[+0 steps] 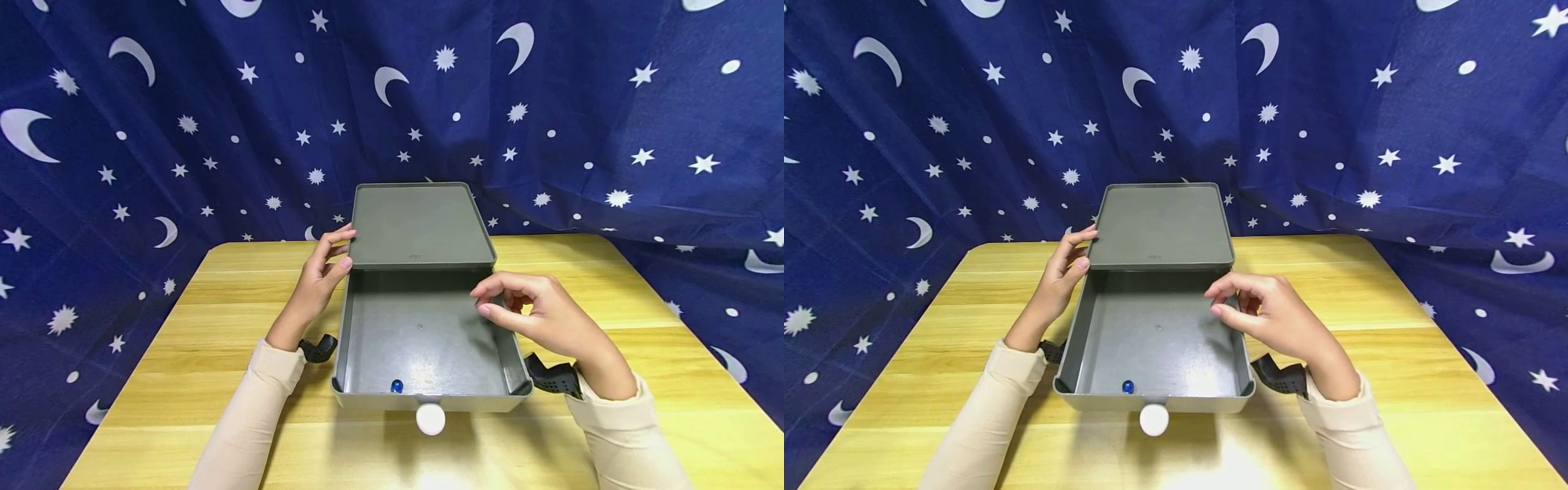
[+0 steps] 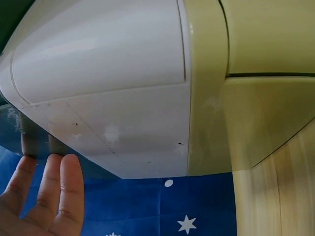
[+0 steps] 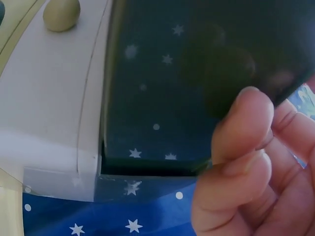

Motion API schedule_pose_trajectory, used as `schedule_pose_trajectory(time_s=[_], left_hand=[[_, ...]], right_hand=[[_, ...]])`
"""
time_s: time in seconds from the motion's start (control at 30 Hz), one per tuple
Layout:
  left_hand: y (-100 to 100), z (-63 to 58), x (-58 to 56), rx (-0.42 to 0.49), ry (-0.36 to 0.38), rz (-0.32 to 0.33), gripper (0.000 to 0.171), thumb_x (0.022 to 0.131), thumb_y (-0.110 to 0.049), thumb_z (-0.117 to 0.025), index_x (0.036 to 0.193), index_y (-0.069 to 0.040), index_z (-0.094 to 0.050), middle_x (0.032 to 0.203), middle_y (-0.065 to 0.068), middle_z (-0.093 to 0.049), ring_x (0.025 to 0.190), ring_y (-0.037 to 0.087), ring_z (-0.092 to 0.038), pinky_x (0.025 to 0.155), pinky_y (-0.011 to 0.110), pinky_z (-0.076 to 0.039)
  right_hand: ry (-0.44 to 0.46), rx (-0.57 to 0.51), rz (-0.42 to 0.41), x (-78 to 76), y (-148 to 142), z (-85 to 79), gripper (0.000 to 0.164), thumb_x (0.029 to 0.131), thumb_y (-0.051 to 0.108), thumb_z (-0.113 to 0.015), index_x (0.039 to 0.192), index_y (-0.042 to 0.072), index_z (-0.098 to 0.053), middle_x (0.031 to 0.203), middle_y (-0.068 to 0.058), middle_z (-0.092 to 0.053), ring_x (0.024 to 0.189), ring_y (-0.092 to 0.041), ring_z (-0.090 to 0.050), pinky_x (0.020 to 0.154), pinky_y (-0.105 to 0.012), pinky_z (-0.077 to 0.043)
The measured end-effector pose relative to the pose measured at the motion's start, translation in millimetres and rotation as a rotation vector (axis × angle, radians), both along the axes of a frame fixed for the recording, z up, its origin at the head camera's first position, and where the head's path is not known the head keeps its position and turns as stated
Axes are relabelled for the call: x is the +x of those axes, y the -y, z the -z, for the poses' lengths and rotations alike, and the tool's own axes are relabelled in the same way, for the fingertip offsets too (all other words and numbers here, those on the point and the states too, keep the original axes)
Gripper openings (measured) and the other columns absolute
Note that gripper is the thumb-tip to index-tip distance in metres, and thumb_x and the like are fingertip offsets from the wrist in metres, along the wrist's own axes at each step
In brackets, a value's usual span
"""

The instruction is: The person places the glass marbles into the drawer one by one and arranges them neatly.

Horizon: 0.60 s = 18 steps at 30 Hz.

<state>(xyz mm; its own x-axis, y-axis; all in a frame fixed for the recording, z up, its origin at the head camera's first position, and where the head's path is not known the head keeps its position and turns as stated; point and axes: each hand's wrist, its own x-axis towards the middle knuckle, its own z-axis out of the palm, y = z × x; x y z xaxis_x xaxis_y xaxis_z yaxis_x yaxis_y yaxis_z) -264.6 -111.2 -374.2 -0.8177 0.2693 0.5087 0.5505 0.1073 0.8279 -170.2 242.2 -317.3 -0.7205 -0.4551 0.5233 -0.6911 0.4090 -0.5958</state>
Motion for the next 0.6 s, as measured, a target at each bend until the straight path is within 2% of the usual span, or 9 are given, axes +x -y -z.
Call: schedule_pose_trajectory(time_s=[0.47, 0.6], left_hand=[[0.3, 0.7, 0.2, -0.005, -0.002, 0.0, 0.052, 0.102, -0.019, -0.054, 0.151, 0.0, -0.051, 0.17, 0.015, -0.043, 0.14, 0.04, -0.052, 0.102, 0.034, -0.046], [0.7, 1.3, 0.6, -0.006, -0.002, -0.002, 0.052, 0.101, -0.017, -0.055, 0.15, 0.0, -0.051, 0.169, 0.015, -0.043, 0.14, 0.04, -0.052, 0.102, 0.034, -0.046]], right_hand=[[0.024, -0.05, -0.032, 3.0, -11.0, -6.1, 0.033, 0.085, -0.017, -0.077, 0.108, 0.007, -0.078, 0.095, 0.009, -0.076, 0.067, -0.01, -0.06, 0.063, -0.022, -0.049], [0.026, -0.07, -0.052, 3.6, -14.5, -8.0, 0.032, 0.084, -0.019, -0.076, 0.107, 0.003, -0.077, 0.095, 0.007, -0.076, 0.067, -0.01, -0.062, 0.064, -0.022, -0.05]])
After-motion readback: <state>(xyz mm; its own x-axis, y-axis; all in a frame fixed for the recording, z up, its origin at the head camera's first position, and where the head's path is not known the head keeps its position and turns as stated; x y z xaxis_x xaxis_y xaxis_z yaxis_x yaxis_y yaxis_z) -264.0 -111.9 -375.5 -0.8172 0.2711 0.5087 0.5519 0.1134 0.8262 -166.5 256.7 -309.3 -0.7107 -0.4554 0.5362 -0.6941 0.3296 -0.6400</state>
